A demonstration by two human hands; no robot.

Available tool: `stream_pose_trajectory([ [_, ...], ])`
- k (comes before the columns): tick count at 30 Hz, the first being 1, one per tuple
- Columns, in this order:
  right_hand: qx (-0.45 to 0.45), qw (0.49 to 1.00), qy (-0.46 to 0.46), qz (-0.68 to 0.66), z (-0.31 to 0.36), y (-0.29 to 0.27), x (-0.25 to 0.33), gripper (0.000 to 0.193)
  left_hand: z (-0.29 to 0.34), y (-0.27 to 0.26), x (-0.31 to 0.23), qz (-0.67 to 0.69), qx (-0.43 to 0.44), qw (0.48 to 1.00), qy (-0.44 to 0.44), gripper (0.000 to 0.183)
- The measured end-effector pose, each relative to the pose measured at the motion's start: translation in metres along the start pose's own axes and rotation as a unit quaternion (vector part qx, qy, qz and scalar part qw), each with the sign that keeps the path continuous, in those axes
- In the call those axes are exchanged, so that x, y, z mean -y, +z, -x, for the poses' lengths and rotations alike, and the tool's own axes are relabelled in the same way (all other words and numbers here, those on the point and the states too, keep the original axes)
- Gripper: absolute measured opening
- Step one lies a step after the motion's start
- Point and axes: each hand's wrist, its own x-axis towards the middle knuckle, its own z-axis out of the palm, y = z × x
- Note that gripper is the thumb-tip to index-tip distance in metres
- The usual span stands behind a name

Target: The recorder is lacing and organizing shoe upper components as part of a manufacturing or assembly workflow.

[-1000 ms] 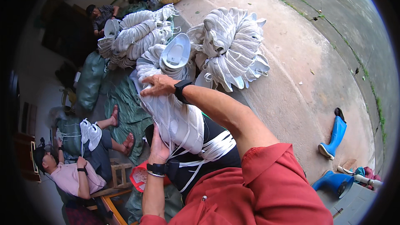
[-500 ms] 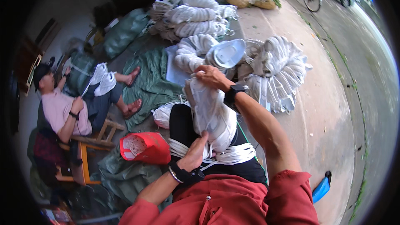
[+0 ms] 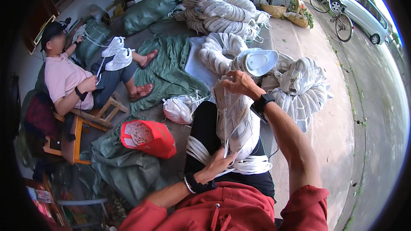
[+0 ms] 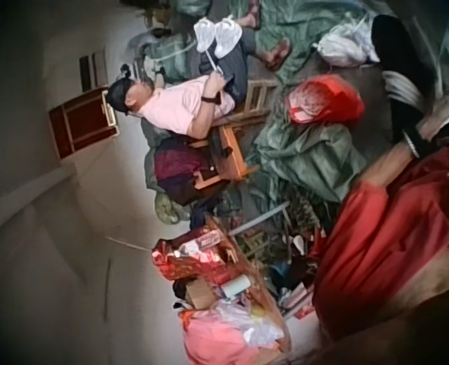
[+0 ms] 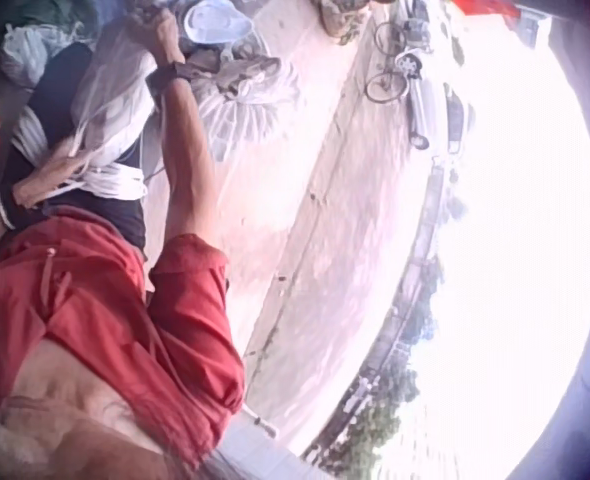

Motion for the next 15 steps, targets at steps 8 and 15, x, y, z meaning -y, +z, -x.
stream_pose_trajectory([
  [8, 0.012, 0.983, -0.001, -0.183, 0.001, -0.002, -0.031, 0.050, 0.024, -0.027, -0.022, -0.007, -0.065, 0.989, 0.134, 0.063],
  [15, 0.002, 0.987, -0.011, -0.158, 0.014, 0.005, -0.006, 0.050, -0.022, -0.052, -0.038, -0.082, -0.167, 0.979, 0.079, 0.063],
])
